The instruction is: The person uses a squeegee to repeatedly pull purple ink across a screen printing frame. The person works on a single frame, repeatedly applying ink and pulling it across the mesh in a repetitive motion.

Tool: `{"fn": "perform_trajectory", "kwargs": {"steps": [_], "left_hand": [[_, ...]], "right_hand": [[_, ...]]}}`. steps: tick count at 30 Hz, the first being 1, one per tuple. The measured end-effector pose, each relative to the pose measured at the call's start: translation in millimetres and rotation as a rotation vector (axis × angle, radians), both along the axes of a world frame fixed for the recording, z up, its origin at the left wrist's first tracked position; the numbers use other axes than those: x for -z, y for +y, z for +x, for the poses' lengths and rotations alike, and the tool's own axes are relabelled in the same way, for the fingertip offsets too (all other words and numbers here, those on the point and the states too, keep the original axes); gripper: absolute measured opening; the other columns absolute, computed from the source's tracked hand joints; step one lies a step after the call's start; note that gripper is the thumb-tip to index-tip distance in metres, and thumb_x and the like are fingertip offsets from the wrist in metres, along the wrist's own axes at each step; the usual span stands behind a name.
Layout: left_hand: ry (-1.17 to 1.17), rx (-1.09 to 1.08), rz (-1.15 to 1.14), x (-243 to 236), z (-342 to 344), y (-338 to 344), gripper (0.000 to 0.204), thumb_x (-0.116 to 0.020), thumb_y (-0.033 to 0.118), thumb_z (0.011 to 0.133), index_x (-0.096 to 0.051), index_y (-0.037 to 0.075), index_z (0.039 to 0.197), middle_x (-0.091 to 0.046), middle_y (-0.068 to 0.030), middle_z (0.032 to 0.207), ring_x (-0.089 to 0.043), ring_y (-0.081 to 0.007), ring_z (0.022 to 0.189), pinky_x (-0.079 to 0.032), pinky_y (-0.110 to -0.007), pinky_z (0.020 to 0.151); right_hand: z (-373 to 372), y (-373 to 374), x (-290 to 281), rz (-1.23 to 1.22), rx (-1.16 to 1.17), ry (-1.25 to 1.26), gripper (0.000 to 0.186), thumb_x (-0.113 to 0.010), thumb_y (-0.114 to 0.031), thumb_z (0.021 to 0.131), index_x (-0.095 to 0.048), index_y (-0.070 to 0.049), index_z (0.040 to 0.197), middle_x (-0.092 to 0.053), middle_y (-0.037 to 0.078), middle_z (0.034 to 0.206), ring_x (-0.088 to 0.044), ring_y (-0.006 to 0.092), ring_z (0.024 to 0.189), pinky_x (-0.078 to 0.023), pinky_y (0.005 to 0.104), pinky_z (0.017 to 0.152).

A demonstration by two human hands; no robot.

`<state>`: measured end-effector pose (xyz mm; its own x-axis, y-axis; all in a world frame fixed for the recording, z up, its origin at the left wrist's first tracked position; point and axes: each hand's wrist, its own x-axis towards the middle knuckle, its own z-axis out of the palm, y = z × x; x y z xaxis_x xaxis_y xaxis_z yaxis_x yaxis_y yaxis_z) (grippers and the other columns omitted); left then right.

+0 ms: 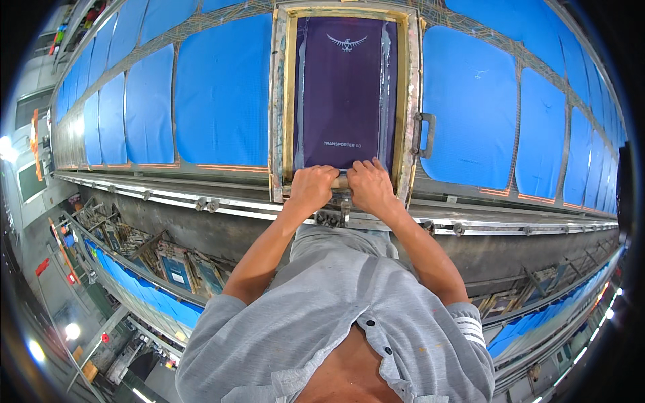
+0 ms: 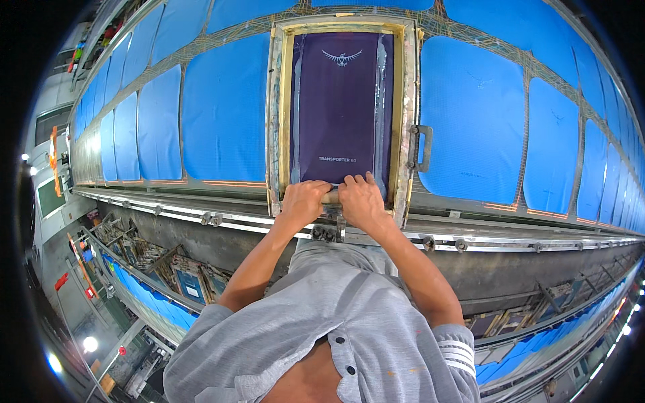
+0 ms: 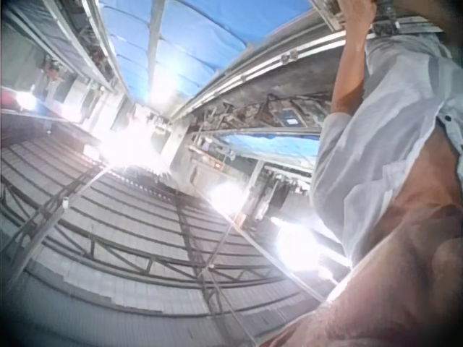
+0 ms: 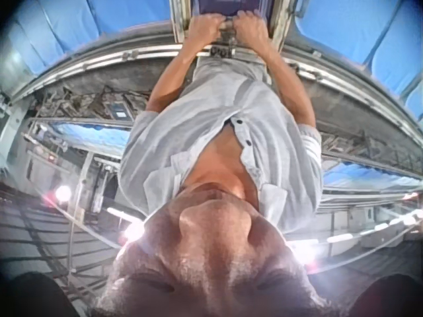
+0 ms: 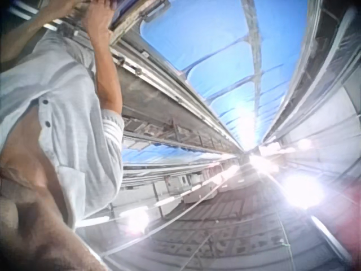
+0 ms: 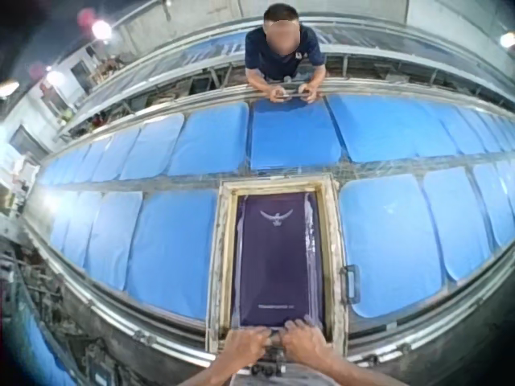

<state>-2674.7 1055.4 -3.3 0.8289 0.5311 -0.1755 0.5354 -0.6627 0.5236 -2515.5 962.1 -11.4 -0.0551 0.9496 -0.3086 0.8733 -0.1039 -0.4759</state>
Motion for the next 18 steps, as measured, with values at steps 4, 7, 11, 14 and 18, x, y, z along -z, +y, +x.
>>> {"fn": "perform_trajectory", "kwargs": {"steps": [4,7,11,14,18], "left_hand": [[0.020,0.008,0.019,6,-7,-2,0.028,-0.062,-0.003,0.069,-0.075,0.005,0.093,-0.073,-0.0100,0.095,-0.070,-0.0315,0.087,-0.055,-0.044,0.073],[0.078,0.012,-0.034,3,-5,0,0.033,-0.062,-0.003,0.070,-0.076,0.006,0.098,-0.073,-0.0103,0.100,-0.070,-0.0313,0.089,-0.055,-0.044,0.075],[0.049,0.025,0.016,5,-9,-8,0.035,-0.061,-0.003,0.070,-0.076,0.007,0.100,-0.074,-0.0099,0.102,-0.070,-0.0314,0.091,-0.055,-0.044,0.077],[-0.037,-0.030,-0.036,8,-23,-9,0.040,-0.060,-0.004,0.068,-0.075,0.006,0.104,-0.074,-0.0101,0.107,-0.070,-0.0302,0.098,-0.056,-0.042,0.084],[-0.166,-0.033,-0.087,-4,-52,5,0.042,-0.061,-0.002,0.067,-0.074,0.006,0.106,-0.073,-0.0107,0.109,-0.069,-0.0297,0.102,-0.055,-0.041,0.088]], "right_hand": [[48,6,5,0.282,0.297,0.230,0.054,-0.076,-0.040,0.079,-0.065,-0.007,0.120,-0.067,0.018,0.112,-0.061,0.0363,0.110,-0.044,0.0507,0.102],[106,19,25,0.452,0.915,-0.275,0.048,-0.065,-0.042,0.090,-0.065,-0.006,0.121,-0.064,0.022,0.123,-0.059,0.0390,0.114,-0.047,0.0507,0.094],[145,17,69,0.213,1.221,0.014,0.038,-0.057,-0.036,0.096,-0.071,-0.002,0.105,-0.069,0.022,0.093,-0.063,0.0442,0.093,-0.047,0.0530,0.081],[152,18,89,0.455,1.158,-0.018,0.033,-0.058,-0.028,0.095,-0.072,0.001,0.092,-0.062,0.014,0.065,-0.060,0.0356,0.064,-0.045,0.0478,0.064],[138,30,44,0.423,1.329,0.379,0.026,-0.063,-0.021,0.092,-0.072,0.004,0.093,-0.066,0.012,0.072,-0.052,0.0174,0.065,-0.043,0.0386,0.062]]}}
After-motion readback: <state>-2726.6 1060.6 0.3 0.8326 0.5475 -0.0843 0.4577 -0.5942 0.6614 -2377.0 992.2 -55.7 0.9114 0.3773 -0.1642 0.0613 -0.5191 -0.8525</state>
